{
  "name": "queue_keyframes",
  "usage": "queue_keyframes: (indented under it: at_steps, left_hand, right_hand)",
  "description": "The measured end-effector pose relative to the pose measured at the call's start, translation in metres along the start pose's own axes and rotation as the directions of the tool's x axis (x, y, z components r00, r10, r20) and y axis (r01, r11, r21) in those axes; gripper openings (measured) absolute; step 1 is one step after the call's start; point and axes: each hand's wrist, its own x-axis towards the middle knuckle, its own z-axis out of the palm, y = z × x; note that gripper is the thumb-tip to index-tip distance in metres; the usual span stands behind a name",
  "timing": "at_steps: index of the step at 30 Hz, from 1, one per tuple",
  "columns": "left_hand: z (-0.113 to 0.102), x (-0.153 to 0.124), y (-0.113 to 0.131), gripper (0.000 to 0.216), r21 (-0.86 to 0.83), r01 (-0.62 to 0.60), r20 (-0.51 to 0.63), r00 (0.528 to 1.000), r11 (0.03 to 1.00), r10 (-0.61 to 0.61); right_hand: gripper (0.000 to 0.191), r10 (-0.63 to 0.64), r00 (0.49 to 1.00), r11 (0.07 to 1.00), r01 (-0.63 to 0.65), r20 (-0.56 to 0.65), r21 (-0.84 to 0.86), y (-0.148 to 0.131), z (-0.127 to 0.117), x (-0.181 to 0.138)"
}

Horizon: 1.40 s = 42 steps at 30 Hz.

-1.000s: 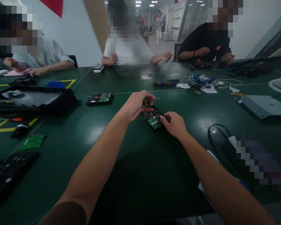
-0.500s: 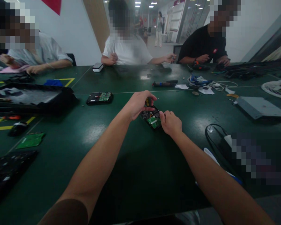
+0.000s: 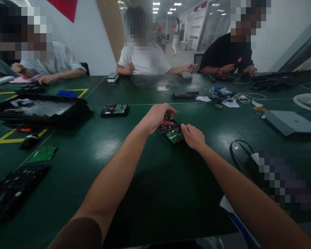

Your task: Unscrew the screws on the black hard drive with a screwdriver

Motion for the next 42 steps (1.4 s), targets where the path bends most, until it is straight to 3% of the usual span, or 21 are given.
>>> queue_keyframes:
  at_steps: [4, 10, 19, 28, 36, 42]
  left_hand:
    - [0.000, 0.000, 0.001, 0.020, -0.029, 0.032, 0.002, 0.999, 0.999, -0.032]
    - [-0.003, 0.000, 0.001, 0.016, -0.083, 0.062, 0.008, 0.998, 0.995, -0.062]
    - [0.001, -0.001, 0.001, 0.021, 0.096, -0.050, 0.007, 0.999, 0.994, 0.049]
    - [0.001, 0.001, -0.003, 0.025, -0.023, 0.074, 0.011, 0.997, 0.997, -0.074]
    - [0.003, 0.001, -0.001, 0.025, 0.136, -0.020, -0.015, 1.000, 0.990, 0.022]
    - [0.005, -0.001, -0.001, 0.019, 0.002, 0.036, -0.012, 0.999, 0.999, -0.036]
  right_hand:
    - [0.064, 0.045, 0.998, 0.997, -0.042, -0.038, 0.061, 0.003, 0.002, 0.000]
    - [0.055, -0.056, 0.997, 0.990, 0.063, -0.062, 0.126, 0.011, 0.002, -0.002]
    - [0.038, -0.153, 0.986, 0.977, 0.161, -0.066, 0.139, 0.020, 0.005, -0.005]
    - [0.035, -0.165, 0.983, 0.973, 0.175, -0.077, 0.150, 0.021, 0.007, -0.005]
    - [0.035, -0.161, 0.984, 0.975, 0.170, -0.071, 0.145, 0.020, 0.005, -0.005]
    - [0.032, -0.160, 0.984, 0.975, 0.169, -0.076, 0.147, 0.020, 0.005, -0.005]
